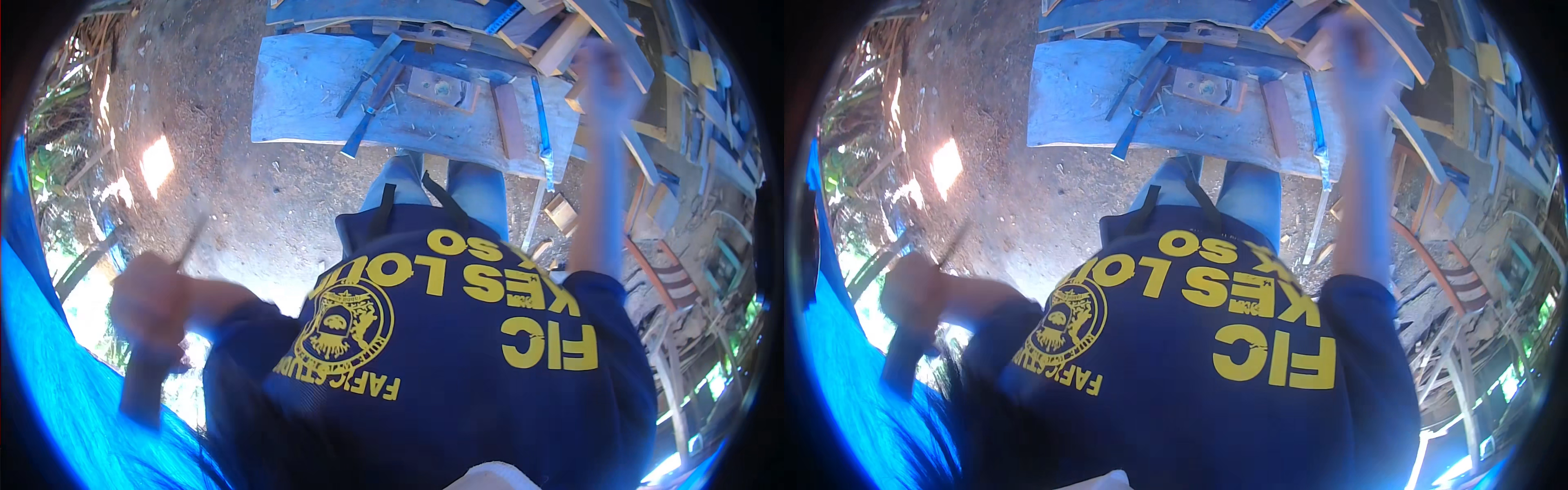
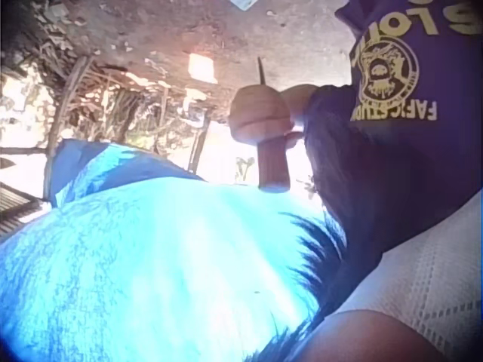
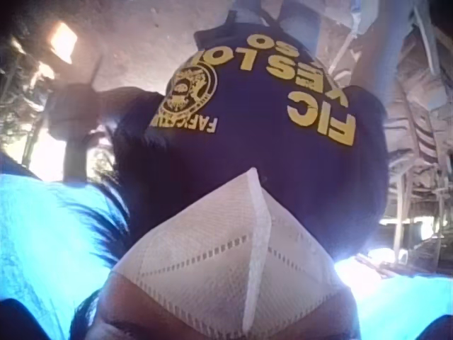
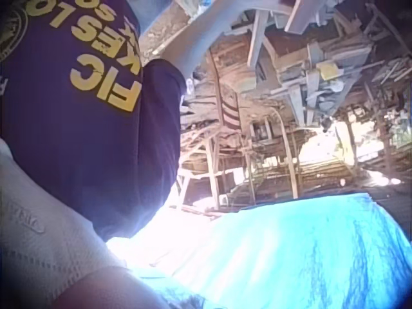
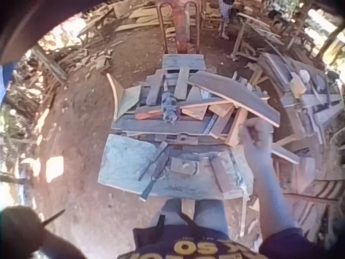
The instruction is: Chiseling and shaping a wooden block using a chisel and mallet on a workbench.
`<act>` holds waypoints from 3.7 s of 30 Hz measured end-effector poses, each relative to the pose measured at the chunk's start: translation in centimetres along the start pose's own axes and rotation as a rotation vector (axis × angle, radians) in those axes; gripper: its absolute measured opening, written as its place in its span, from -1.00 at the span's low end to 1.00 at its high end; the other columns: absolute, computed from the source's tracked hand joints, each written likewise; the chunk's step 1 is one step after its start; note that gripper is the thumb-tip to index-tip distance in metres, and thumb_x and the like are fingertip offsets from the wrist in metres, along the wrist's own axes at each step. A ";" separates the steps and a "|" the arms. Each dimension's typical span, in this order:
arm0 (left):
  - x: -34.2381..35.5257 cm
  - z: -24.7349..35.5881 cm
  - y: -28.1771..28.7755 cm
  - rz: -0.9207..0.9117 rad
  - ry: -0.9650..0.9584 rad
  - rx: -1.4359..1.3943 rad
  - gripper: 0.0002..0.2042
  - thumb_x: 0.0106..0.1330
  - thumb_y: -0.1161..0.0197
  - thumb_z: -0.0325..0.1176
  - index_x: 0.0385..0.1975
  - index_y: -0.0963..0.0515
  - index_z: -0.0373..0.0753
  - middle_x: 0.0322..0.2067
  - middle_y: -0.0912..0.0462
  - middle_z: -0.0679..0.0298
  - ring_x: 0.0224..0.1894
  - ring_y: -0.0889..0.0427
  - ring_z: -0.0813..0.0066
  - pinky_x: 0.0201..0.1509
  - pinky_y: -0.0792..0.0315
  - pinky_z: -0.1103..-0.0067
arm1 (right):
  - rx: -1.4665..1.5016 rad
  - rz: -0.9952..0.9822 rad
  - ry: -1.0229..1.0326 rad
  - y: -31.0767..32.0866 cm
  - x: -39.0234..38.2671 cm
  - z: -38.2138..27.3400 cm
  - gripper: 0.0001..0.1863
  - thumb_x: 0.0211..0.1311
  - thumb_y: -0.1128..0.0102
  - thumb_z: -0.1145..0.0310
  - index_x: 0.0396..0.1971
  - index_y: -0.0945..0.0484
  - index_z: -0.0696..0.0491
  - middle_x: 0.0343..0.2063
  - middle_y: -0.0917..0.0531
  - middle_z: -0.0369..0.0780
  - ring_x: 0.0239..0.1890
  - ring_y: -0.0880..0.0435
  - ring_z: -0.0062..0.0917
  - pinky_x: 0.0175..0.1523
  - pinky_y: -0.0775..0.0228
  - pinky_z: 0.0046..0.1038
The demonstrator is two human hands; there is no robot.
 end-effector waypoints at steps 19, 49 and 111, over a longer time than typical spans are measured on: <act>-8.6 -30.9 -6.1 0.862 1.239 0.039 -0.75 0.11 -0.40 -0.24 -0.40 -0.53 -0.26 -0.66 -0.48 0.37 -0.63 -0.46 0.63 -0.53 -0.34 0.62 | -0.117 -0.443 -0.347 -19.7 -10.0 17.4 -0.60 0.06 -0.37 0.29 -0.08 -0.51 0.00 -0.27 -0.64 -0.14 -0.27 -0.64 -0.36 -0.14 -0.49 -0.35; 30.7 -45.3 -20.4 0.110 0.362 0.621 -0.77 0.05 -0.31 -0.13 -0.27 -0.57 0.09 -0.54 -0.64 0.35 -0.47 -0.68 0.35 -0.42 -0.54 0.42 | -0.426 -0.383 -0.371 -8.1 -23.0 18.9 0.00 -0.03 -0.42 0.07 0.25 0.01 0.25 0.13 -0.24 0.17 0.20 -0.22 0.12 0.26 -0.04 0.05; 30.1 -44.8 -17.6 0.393 0.263 0.504 -0.78 0.02 -0.26 -0.05 -0.35 -0.61 0.08 -0.55 -0.65 0.31 -0.45 -0.67 0.24 -0.37 -0.54 0.37 | -0.418 -0.095 -0.545 6.4 -11.5 4.5 -0.59 0.28 -0.20 0.15 -0.07 -0.42 0.16 -0.29 -0.60 -0.13 -0.41 -0.63 -0.52 -0.47 -0.43 -0.59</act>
Point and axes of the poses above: each hand's wrist, its own x-axis towards the middle knuckle, its own y-axis out of the back of the hand, z = x × y, the point moved 9 cm from there along x, towards the middle knuckle
